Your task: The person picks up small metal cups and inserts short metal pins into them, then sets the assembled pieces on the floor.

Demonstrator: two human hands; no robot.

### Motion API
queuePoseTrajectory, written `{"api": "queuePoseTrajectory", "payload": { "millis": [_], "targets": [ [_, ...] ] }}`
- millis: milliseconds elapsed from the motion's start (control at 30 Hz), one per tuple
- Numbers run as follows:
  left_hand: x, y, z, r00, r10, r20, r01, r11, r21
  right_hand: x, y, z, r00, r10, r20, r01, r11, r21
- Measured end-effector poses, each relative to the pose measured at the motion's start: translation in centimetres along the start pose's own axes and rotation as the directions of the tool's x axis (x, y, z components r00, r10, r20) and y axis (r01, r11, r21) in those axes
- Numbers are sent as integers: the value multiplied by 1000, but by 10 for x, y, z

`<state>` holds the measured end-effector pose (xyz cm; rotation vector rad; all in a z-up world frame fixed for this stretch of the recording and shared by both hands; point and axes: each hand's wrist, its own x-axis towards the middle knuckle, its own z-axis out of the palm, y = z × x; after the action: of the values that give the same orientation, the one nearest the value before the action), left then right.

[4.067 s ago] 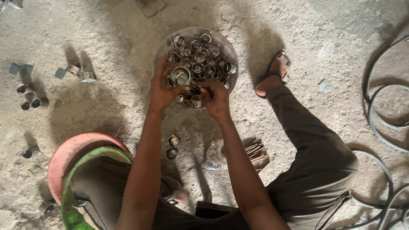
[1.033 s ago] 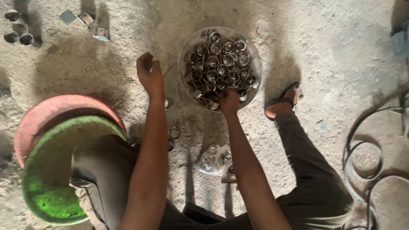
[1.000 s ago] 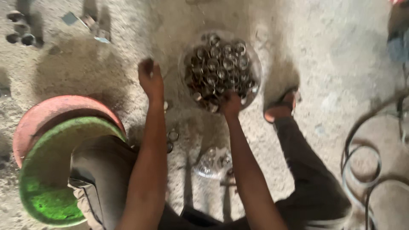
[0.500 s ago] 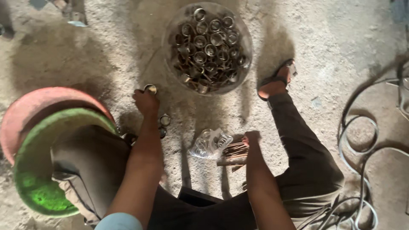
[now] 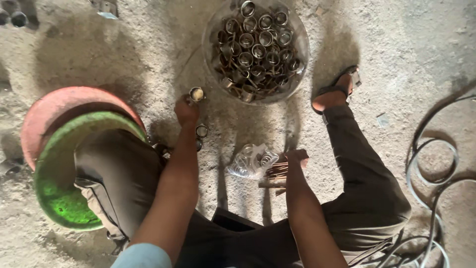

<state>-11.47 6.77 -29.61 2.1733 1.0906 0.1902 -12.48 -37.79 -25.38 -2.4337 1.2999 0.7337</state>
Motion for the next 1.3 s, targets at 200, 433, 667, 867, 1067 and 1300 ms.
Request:
{"api": "queuePoseTrajectory", "payload": {
  "millis": [200,433,667,867,1067,1300],
  "targets": [
    [-66,12,-18,980,-119,157,73,960,270,-7,2,-1,1000,-15,7,15,997,81],
    [-86,-4,-13,893,230,386,-375,855,358,-15,2,6,999,-31,-4,31,924,381],
    [-80,9,5,680,541,494,-618,786,-11,11,-45,-7,973,-223,57,40,407,912],
    [-97,25,1,625,535,568,-713,688,136,13,-68,-3,930,-368,-5,124,299,946],
    [-105,29,-17,711,358,605,-624,718,308,15,-65,15,944,-305,128,-19,338,941],
    [-86,32,-2,650,578,494,-588,794,-155,-22,-82,14,701,-566,434,-15,597,802]
  ]
}}
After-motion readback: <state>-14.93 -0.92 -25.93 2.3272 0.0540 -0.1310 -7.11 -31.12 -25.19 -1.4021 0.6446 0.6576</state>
